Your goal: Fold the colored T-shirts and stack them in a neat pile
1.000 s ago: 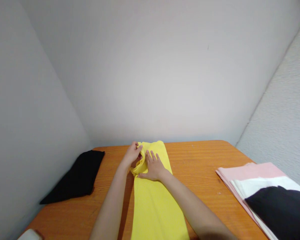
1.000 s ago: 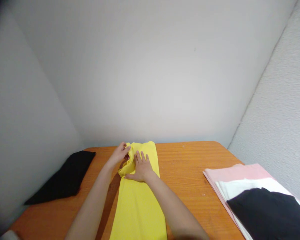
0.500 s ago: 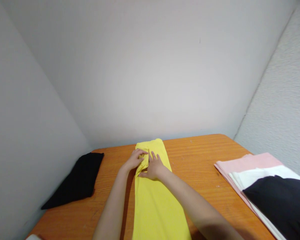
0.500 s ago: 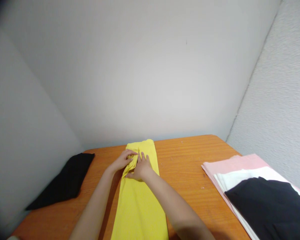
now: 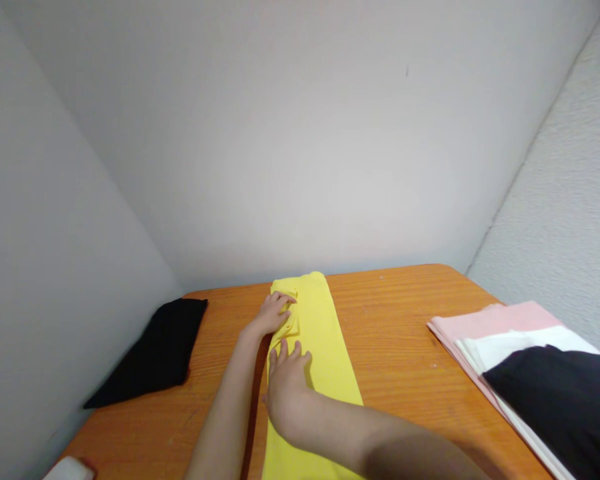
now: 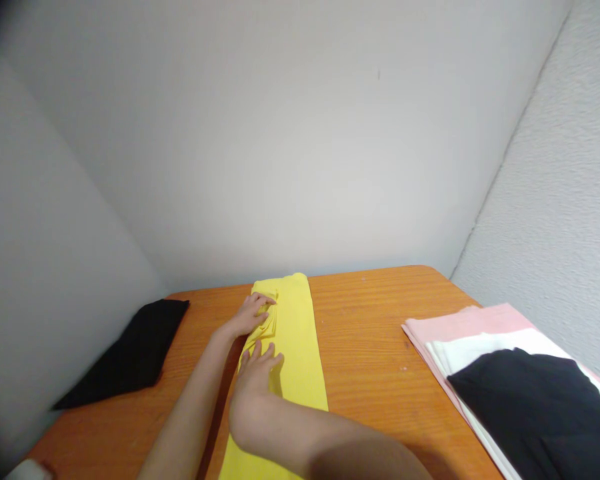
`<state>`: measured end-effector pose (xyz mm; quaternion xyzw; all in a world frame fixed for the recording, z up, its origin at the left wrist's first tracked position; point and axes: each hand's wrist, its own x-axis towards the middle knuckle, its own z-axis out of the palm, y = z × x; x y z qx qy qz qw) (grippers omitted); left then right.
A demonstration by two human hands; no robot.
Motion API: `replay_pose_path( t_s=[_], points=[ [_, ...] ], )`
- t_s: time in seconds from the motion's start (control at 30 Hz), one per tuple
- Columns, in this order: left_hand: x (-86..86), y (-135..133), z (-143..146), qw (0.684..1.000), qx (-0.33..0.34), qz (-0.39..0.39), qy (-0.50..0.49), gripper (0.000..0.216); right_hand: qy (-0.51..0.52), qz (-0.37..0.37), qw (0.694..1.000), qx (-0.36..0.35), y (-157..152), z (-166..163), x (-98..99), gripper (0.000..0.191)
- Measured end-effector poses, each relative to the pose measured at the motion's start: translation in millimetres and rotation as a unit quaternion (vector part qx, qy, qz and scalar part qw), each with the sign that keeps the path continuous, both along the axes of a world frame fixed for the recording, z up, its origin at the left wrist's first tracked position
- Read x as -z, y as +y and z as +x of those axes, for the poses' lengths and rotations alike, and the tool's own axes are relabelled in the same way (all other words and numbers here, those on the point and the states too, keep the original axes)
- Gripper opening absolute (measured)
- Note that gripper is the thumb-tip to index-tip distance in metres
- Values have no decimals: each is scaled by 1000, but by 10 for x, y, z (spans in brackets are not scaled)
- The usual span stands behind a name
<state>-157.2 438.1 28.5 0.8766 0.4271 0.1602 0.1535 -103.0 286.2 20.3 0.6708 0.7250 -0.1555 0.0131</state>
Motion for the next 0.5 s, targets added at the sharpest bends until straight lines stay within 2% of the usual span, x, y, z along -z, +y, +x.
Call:
replay_pose_path(
  t_s=[0.13, 0.3, 0.43, 0.5],
  points=[
    [29, -39, 19, 999, -9, 18, 26, 34, -13, 12, 1000, -1, -3, -6, -27, 63],
    [77, -121, 126, 996, -55, 57, 46, 32, -67, 23, 997, -20, 1, -27, 29, 74],
    [63, -213, 265, 991, -74, 98, 55, 29, -58, 68, 996, -10, -42, -42, 129, 52],
    [55, -246, 310, 989, -74, 118, 52, 27, -47, 62, 997, -7, -71, -45, 126, 52]
  ],
)
